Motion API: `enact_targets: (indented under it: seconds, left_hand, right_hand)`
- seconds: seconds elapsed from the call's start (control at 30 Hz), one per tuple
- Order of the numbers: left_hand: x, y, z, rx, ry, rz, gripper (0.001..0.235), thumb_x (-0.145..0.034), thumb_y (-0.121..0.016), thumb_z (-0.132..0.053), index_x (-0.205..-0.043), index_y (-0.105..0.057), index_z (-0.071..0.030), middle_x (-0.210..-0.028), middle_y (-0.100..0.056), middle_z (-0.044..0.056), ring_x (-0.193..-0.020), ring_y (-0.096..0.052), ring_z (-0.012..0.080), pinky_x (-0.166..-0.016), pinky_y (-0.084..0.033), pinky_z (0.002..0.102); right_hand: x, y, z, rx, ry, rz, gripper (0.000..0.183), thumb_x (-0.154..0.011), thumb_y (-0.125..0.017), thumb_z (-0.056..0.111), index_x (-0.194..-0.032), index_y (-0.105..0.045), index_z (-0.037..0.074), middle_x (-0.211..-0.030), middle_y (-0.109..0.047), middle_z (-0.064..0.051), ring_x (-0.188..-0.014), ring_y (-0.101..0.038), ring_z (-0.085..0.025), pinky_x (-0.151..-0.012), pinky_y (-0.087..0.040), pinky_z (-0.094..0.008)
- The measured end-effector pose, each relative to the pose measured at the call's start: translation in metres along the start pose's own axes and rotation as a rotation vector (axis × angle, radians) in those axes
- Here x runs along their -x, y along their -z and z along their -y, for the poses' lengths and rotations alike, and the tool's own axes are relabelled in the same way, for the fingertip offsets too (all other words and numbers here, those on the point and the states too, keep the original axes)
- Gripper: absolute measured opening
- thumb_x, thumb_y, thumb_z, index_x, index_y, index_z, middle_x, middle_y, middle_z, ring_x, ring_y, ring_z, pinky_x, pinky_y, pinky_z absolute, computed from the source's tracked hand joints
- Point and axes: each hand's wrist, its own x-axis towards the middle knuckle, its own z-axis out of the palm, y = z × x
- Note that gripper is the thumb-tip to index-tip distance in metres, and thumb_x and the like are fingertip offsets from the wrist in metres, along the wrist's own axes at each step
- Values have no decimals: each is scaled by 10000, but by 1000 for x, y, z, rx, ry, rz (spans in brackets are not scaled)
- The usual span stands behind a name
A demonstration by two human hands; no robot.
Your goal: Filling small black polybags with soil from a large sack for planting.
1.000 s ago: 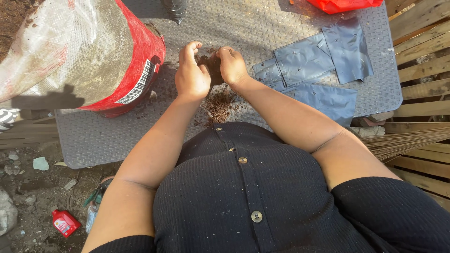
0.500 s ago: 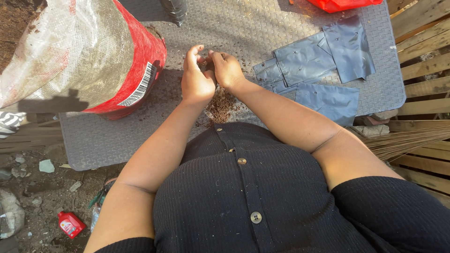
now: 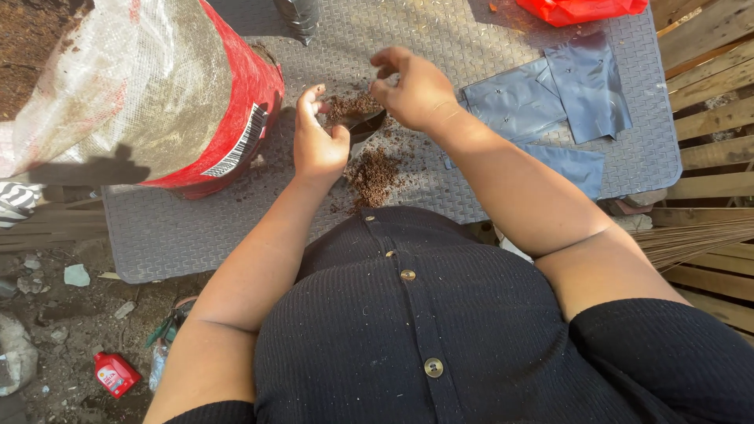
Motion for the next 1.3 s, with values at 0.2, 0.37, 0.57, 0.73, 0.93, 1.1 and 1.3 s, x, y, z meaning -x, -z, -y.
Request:
enact_targets:
  seconds: [0.2, 0.37, 0.57, 0.73, 0.93, 1.1, 1.3]
  left_hand:
    - [13, 2, 38, 214, 78, 49, 653, -847, -694, -22, -1443, -434, -80, -1165, -609, 74, -744, -623, 114, -702, -563, 280]
    - [22, 28, 43, 170, 69, -9, 531, -858, -698, -77, -1370, -558, -63, -1131, -650, 72, -741, -609, 111, -706, -553, 278]
    - [27, 44, 51, -101, 557, 341, 347, -941, -700, -317, -1182, -747, -71, -997, -763, 97, -882, -710, 164, -858, -569, 375]
    - [24, 13, 78, 1255, 794, 443, 272, -991, -649, -262, -1183, -672, -69, -1013, -721, 45, -896, -640, 158, -781, -471, 355]
    - [15, 9, 38, 1502, 755, 283, 270, -840, -585, -235, -1002, -653, -29, -884, -718, 94, -785, -652, 215, -708, -512, 366]
    - [12, -1, 44, 828, 747, 207, 318, -764, -709, -97, -1071, -626, -90, -824, -619, 27, -686, -563, 134, -588, -445, 330]
    - [10, -2, 70, 200, 447, 112, 278, -809, -830, -185, -934, -649, -16, -808, -675, 31, -686, -579, 79, -620, -476, 295]
  right_hand:
    - [-10, -48, -56, 634, -71, 151, 728, -718, -857, 464, -1316, -616, 126, -1210, -691, -98, -1095, -668, -270, -947, -521, -393]
    - [-15, -72, -86, 504, -189, 268, 473, -834, -754, 369, -1235, -719, 121, -1087, -757, -102, -1017, -725, -239, -938, -566, -388]
    - [-17, -73, -121, -831, -440, 393, 334, -913, -637, 196, -1212, -696, 60, -1093, -764, -69, -997, -737, -204, -944, -577, -443]
    - [-11, -54, -116, -1439, -260, 678, 309, -906, -581, 246, -1079, -689, 14, -1093, -718, -139, -1015, -675, -266, -1107, -492, -502]
    - [-21, -60, -114, -987, -265, 376, 339, -743, -709, 188, -1037, -611, 50, -981, -692, -116, -813, -618, -227, -751, -470, -405]
    - [6, -61, -54, -240, 19, 94, 612, -711, -892, 129, -1156, -473, 100, -930, -661, -67, -787, -612, -150, -700, -493, -310]
    - [-7, -59, -52, 58, 52, 9, 721, -698, -970, 188, -1166, -431, 90, -936, -651, -107, -833, -623, -168, -762, -519, -306]
